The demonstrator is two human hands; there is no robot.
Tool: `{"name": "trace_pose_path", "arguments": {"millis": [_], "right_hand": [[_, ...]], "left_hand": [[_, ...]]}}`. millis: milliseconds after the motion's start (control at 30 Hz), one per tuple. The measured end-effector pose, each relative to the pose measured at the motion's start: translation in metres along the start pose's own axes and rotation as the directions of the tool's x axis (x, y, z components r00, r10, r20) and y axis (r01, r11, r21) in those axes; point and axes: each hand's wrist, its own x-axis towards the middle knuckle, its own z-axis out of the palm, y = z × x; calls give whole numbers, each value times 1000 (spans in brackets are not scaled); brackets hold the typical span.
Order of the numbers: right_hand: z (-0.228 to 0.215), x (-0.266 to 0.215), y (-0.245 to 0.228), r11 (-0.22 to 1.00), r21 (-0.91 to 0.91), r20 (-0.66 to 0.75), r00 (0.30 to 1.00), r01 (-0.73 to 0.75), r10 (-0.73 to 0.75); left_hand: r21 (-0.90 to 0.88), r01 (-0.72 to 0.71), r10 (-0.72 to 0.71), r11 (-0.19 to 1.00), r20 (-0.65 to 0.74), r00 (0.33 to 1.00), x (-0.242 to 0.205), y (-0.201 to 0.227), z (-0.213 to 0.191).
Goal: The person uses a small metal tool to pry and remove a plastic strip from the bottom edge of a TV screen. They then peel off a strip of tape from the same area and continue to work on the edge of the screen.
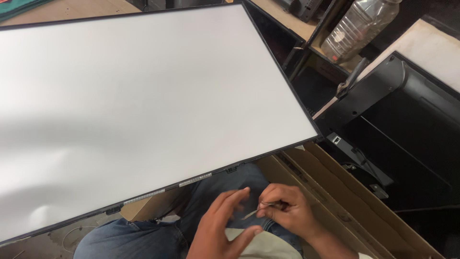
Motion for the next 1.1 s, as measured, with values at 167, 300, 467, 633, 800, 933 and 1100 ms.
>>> {"name": "trace_pose_path", "arguments": {"millis": [167, 300, 467, 633, 800, 933, 1100], "right_hand": [[21, -7, 11, 979, -113, 18, 985, -170, 173], [38, -5, 11, 984, -158, 65, 994, -81, 92], [56, 8, 10, 936, -352, 80, 996, -5, 35], [62, 14, 14, 868, -497, 18, 1000, 3, 7], [68, 13, 25, 848, -528, 114, 993, 45, 19], [71, 14, 31, 840, -541, 154, 986, 34, 59], [71, 16, 31, 832, -554, 136, 989, 28, 57]], "left_hand": [[-85, 21, -31, 996, -124, 992, -19, -34, -6], [-43, 185, -189, 982, -130, 973, -38, -47, -13], [372, 80, 29, 925, -280, 960, -66, -71, -32], [-211, 334, -387, 919, -647, 657, -106, -95, -89], [-674, 384, -769, 631, -480, 422, -110, -105, -145], [-611, 527, -802, 590, -369, 470, -94, -118, -153], [-560, 557, -783, 614, -341, 521, -80, -136, -152]]}}
